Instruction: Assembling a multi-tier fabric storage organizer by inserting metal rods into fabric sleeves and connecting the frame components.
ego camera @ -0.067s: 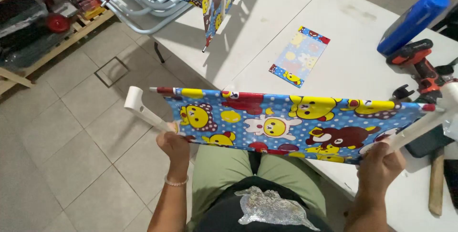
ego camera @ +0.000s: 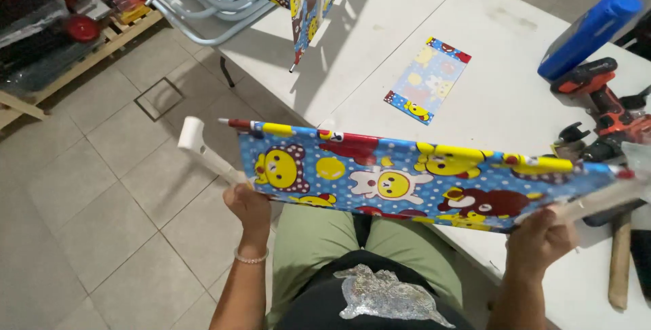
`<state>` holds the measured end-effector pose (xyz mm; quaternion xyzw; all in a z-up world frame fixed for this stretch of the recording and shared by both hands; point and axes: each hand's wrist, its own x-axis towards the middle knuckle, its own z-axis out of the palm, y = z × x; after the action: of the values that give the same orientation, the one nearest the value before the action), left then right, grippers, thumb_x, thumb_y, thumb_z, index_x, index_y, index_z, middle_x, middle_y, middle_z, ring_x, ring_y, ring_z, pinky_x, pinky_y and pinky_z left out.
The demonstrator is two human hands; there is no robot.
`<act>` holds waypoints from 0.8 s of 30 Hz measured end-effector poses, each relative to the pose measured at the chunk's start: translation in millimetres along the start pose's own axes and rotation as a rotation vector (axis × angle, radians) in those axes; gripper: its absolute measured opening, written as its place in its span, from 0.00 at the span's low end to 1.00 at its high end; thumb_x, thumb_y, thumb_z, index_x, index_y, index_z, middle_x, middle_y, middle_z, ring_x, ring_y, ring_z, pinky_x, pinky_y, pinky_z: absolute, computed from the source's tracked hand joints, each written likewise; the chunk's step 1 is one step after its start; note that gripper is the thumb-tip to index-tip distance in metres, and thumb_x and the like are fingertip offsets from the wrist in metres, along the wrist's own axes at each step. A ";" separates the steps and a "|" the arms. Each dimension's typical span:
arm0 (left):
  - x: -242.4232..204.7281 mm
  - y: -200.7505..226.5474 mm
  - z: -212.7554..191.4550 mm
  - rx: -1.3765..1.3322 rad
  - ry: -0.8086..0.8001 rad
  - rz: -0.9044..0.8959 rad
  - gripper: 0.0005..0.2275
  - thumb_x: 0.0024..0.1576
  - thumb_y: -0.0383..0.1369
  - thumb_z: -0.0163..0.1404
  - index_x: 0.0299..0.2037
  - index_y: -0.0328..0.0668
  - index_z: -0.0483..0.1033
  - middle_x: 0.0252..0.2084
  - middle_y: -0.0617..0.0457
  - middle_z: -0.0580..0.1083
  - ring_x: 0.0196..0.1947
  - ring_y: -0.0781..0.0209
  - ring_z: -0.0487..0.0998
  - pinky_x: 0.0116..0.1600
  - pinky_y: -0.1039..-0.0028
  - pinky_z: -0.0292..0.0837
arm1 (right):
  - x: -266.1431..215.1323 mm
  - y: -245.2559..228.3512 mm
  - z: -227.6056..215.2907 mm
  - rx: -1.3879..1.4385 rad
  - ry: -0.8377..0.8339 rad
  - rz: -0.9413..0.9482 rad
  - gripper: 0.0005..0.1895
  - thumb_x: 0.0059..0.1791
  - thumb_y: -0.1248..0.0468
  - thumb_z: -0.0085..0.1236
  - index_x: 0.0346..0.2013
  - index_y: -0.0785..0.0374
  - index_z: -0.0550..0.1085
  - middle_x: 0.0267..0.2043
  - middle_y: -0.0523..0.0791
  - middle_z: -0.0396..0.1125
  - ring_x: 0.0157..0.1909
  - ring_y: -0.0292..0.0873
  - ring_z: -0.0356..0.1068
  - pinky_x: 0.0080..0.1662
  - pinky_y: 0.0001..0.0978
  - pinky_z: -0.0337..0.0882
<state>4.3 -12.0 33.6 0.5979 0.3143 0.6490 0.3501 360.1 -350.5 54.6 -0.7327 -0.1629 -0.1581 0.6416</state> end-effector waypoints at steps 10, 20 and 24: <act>16.9 46.3 29.1 0.092 -0.217 -0.708 0.27 0.60 0.60 0.36 0.18 0.48 0.59 0.12 0.57 0.57 0.11 0.67 0.60 0.20 0.73 0.61 | 54.6 97.8 -33.5 0.066 -0.159 -0.260 0.17 0.61 0.76 0.34 0.33 0.58 0.44 0.33 0.44 0.40 0.30 0.41 0.47 0.28 0.33 0.54; 12.3 56.4 24.4 0.106 -0.157 0.026 0.29 0.70 0.48 0.30 0.17 0.42 0.62 0.14 0.56 0.60 0.15 0.66 0.60 0.26 0.73 0.51 | 41.8 40.4 -0.8 -0.010 0.054 -0.075 0.18 0.71 0.59 0.50 0.45 0.71 0.73 0.41 0.50 0.68 0.43 0.41 0.68 0.38 0.36 0.67; 10.3 11.1 34.8 0.013 -0.252 -0.761 0.29 0.58 0.61 0.41 0.14 0.47 0.60 0.08 0.56 0.58 0.09 0.67 0.58 0.19 0.74 0.51 | 61.2 127.0 -38.6 -0.615 0.079 -0.197 0.22 0.61 0.62 0.56 0.50 0.76 0.55 0.51 0.60 0.47 0.52 0.60 0.46 0.50 0.55 0.41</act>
<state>37.7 -10.0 51.5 0.5158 0.4718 0.3928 0.5975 470.1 -402.4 -26.5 -0.8661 -0.1527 -0.2897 0.3777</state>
